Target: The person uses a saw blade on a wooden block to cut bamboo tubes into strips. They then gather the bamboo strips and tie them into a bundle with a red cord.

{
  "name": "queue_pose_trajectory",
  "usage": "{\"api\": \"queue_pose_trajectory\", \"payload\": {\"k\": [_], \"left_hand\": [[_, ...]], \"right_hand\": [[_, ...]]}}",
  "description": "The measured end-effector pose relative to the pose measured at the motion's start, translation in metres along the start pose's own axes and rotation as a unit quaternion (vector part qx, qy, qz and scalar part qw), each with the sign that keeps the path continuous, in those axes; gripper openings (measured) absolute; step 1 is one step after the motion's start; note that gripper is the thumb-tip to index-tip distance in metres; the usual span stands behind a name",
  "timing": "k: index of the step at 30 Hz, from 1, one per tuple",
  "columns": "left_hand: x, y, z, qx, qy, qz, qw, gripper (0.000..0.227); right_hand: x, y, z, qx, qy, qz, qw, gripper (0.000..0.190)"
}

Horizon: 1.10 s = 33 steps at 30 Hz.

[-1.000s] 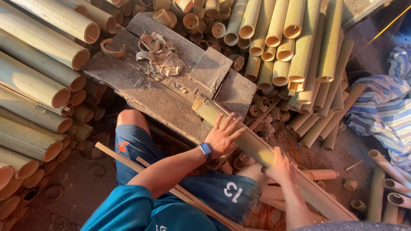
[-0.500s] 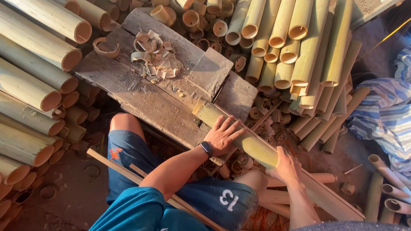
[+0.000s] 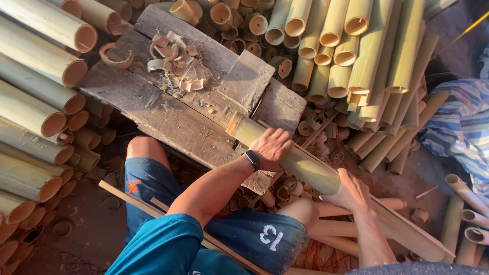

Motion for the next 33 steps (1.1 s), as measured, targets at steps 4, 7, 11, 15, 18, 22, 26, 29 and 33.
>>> {"api": "queue_pose_trajectory", "payload": {"k": [4, 7, 11, 15, 18, 22, 26, 29, 33], "left_hand": [[0.002, 0.010, -0.014, 0.069, 0.057, -0.098, 0.991, 0.033], [-0.024, 0.039, 0.013, -0.101, 0.098, -0.112, 0.984, 0.046], [-0.028, 0.037, 0.013, -0.138, -0.062, -0.024, 0.988, 0.063], [-0.021, -0.002, 0.052, -0.022, 0.008, 0.003, 1.000, 0.076], [-0.026, 0.000, 0.086, 0.108, 0.010, 0.018, 0.994, 0.099], [-0.021, 0.016, 0.046, 0.046, 0.110, -0.089, 0.989, 0.076], [-0.019, 0.036, 0.020, -0.257, -0.091, -0.050, 0.961, 0.065], [-0.028, 0.022, 0.059, -0.177, 0.042, -0.075, 0.981, 0.083], [-0.020, -0.010, 0.062, 0.140, 0.019, 0.020, 0.990, 0.082]], "right_hand": [[-0.002, 0.001, -0.001, 0.034, 0.011, -0.056, 0.998, 0.082], [-0.014, -0.004, -0.009, 0.045, 0.000, -0.052, 0.998, 0.081], [-0.025, -0.019, -0.025, 0.051, -0.018, -0.028, 0.998, 0.081], [-0.015, -0.014, -0.007, 0.018, -0.029, -0.033, 0.999, 0.078], [-0.010, -0.005, 0.001, 0.014, -0.016, -0.052, 0.998, 0.082], [-0.024, -0.024, -0.013, 0.030, 0.002, -0.040, 0.999, 0.083], [-0.034, -0.045, -0.031, 0.008, -0.010, -0.009, 1.000, 0.092], [-0.040, -0.038, -0.040, 0.001, -0.115, 0.019, 0.993, 0.081], [-0.013, -0.028, -0.002, 0.029, -0.018, -0.018, 0.999, 0.077]]}}
Point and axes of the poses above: each hand's wrist, its own y-axis away from the middle knuckle, its own z-axis out of the back of the hand, x = y × z, the point moved 4 cm from there along -y, towards the middle knuckle, and after that the axes turned 12 degrees about y, right-handed, at the moved point
